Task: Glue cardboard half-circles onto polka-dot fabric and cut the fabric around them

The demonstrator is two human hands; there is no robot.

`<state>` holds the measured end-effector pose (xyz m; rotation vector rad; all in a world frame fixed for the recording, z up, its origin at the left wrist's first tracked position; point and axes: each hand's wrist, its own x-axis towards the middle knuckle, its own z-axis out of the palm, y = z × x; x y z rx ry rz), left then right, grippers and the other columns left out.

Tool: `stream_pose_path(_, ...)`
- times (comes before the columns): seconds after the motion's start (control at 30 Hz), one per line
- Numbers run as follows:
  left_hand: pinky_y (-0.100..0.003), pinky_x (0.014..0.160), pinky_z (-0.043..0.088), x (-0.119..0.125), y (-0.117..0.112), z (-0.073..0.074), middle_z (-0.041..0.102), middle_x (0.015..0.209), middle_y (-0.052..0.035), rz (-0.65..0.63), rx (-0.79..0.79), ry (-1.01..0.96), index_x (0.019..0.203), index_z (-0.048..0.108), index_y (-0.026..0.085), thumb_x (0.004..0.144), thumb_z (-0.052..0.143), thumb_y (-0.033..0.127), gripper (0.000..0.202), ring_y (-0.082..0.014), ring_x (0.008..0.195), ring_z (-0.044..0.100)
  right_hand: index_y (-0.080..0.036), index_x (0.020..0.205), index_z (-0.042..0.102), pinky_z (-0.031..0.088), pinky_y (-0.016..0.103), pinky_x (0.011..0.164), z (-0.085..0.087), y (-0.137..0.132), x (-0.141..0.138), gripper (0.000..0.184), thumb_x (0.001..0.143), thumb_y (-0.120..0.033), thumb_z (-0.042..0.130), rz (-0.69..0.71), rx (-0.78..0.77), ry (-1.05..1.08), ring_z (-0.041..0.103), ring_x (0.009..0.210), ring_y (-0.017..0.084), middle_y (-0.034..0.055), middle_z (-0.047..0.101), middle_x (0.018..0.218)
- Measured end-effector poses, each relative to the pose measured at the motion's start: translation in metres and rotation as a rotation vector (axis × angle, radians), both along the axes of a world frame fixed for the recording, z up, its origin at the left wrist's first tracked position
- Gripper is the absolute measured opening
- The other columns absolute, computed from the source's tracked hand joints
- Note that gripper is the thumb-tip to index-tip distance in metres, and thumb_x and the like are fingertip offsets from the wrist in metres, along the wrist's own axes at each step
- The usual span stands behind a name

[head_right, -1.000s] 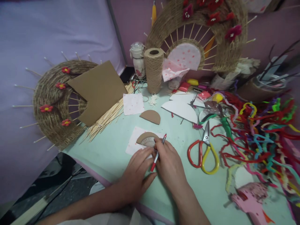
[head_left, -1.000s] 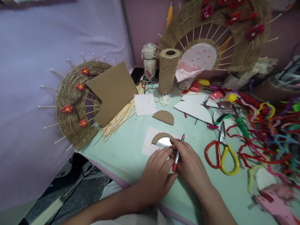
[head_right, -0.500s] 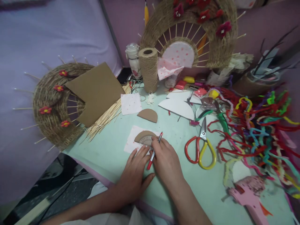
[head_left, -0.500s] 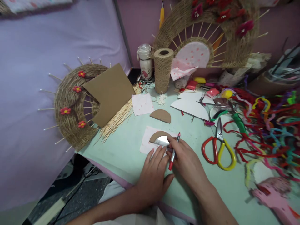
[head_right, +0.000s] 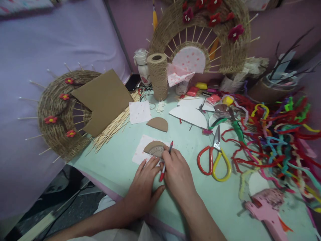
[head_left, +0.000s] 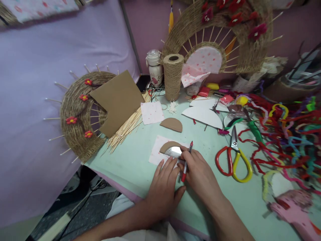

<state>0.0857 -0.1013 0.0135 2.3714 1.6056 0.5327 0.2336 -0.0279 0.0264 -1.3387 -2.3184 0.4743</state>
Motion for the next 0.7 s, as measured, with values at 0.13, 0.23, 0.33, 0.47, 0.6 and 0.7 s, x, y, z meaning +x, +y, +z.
stream_pose_path(0.13,-0.053,0.116,0.024,-0.0003,-0.0003,0.0014,0.049,0.142,-0.0203,0.006,-0.009,-0.004,0.133,0.041,0.011,0.091,0.05,0.03,0.046,-0.028,0.142,0.033,-0.021,0.092,0.053,0.051,0.042,0.084,0.0008,-0.0021,-0.0003,0.021,0.081,-0.003,0.049,-0.01,-0.004,0.025,0.056,0.103,0.028,0.0135,0.063,0.116)
stream_pose_path(0.23,-0.053,0.116,0.025,0.0002,-0.0006,0.0022,0.05,0.141,-0.0203,0.018,0.011,-0.022,0.131,0.042,0.012,0.091,0.05,0.028,0.044,-0.0274,0.141,0.034,-0.021,0.091,0.052,0.05,0.042,0.086,0.0014,-0.0036,-0.0002,0.022,0.079,-0.002,0.051,-0.013,-0.008,0.02,0.055,0.103,0.028,0.014,0.062,0.116)
stream_pose_path(0.33,-0.053,0.115,0.026,0.0008,-0.0009,0.0027,0.052,0.139,-0.0196,0.026,0.029,-0.05,0.127,0.044,0.013,0.091,0.049,0.027,0.039,-0.0272,0.14,0.035,-0.02,0.092,0.052,0.051,0.041,0.083,0.0023,-0.0046,0.0003,0.024,0.076,-0.001,0.053,-0.018,-0.019,-0.019,0.055,0.099,0.028,0.0131,0.062,0.109)
stream_pose_path(0.47,-0.052,0.115,0.026,0.0009,-0.0007,0.0029,0.052,0.137,-0.0188,0.032,0.028,-0.068,0.124,0.046,0.014,0.089,0.05,0.025,0.036,-0.0267,0.139,0.036,-0.02,0.091,0.052,0.05,0.039,0.079,0.0038,-0.0047,0.0006,0.029,0.072,0.001,0.053,-0.024,-0.016,-0.047,0.055,0.094,0.028,0.0098,0.061,0.097)
stream_pose_path(0.6,-0.053,0.115,0.025,0.0013,-0.0004,0.0029,0.053,0.136,-0.0188,0.037,0.033,-0.073,0.122,0.047,0.013,0.089,0.05,0.024,0.035,-0.0268,0.139,0.037,-0.021,0.093,0.052,0.049,0.039,0.079,0.0046,-0.0042,0.0006,0.034,0.069,0.004,0.051,-0.009,-0.013,-0.051,0.053,0.092,0.028,0.0081,0.059,0.091)
stream_pose_path(0.7,-0.052,0.114,0.027,0.0022,-0.0008,0.0031,0.053,0.136,-0.0185,0.045,0.026,-0.078,0.121,0.047,0.014,0.089,0.05,0.025,0.034,-0.0273,0.138,0.037,-0.02,0.092,0.051,0.049,0.039,0.08,0.0048,-0.004,0.0002,0.033,0.07,0.003,0.05,0.009,-0.001,-0.036,0.052,0.092,0.028,0.0089,0.059,0.093)
